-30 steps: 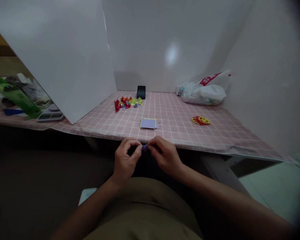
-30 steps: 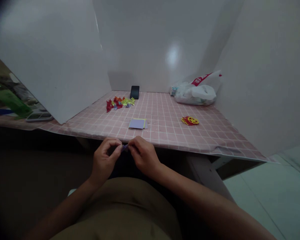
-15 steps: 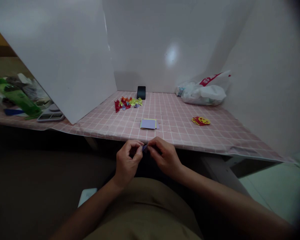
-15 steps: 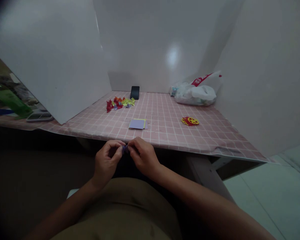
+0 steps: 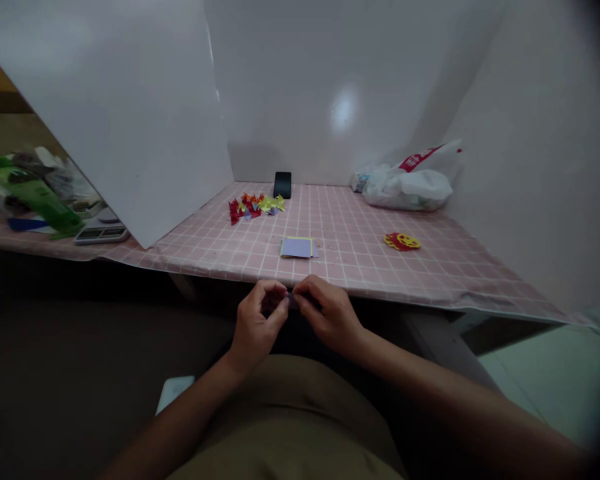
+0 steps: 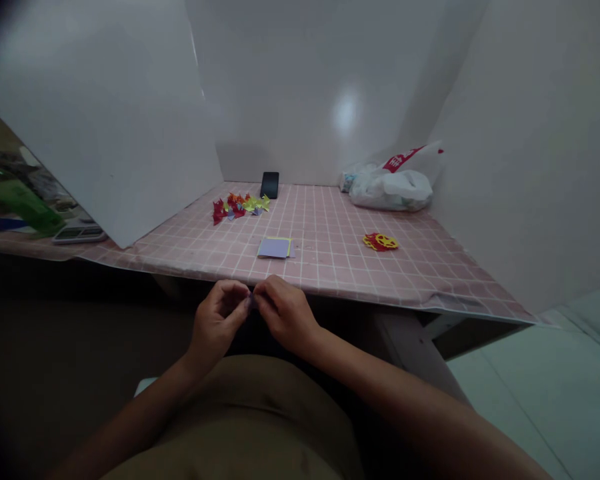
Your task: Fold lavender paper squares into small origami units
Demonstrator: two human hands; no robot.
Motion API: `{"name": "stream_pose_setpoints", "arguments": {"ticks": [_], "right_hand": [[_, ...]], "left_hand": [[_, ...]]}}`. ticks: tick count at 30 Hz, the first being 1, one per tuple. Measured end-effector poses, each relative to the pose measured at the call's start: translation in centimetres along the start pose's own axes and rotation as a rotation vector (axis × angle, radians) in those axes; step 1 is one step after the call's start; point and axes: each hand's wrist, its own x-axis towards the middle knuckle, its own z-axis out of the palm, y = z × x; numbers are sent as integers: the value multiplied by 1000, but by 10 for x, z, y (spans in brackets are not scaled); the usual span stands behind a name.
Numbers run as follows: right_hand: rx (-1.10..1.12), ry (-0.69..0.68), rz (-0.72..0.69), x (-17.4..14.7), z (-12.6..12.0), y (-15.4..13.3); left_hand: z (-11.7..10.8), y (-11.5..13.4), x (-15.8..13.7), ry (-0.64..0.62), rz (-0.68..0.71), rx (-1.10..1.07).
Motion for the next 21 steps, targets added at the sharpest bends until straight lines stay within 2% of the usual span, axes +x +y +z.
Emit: {"name": "stream_pose_setpoints", "arguments": {"ticks": [7, 14, 17, 21], "right_hand": [[25, 11, 32, 1, 1, 0], [24, -7, 15, 0, 0, 0], [13, -15, -4, 0, 0, 0], [18, -17, -5, 1, -1, -2]], "left_hand": [[0, -5, 1, 70, -59, -62], [-4, 2, 4, -63, 36, 44], [-5, 4, 6, -57, 68, 72], [-5, 4, 6, -25, 41, 84]]}}
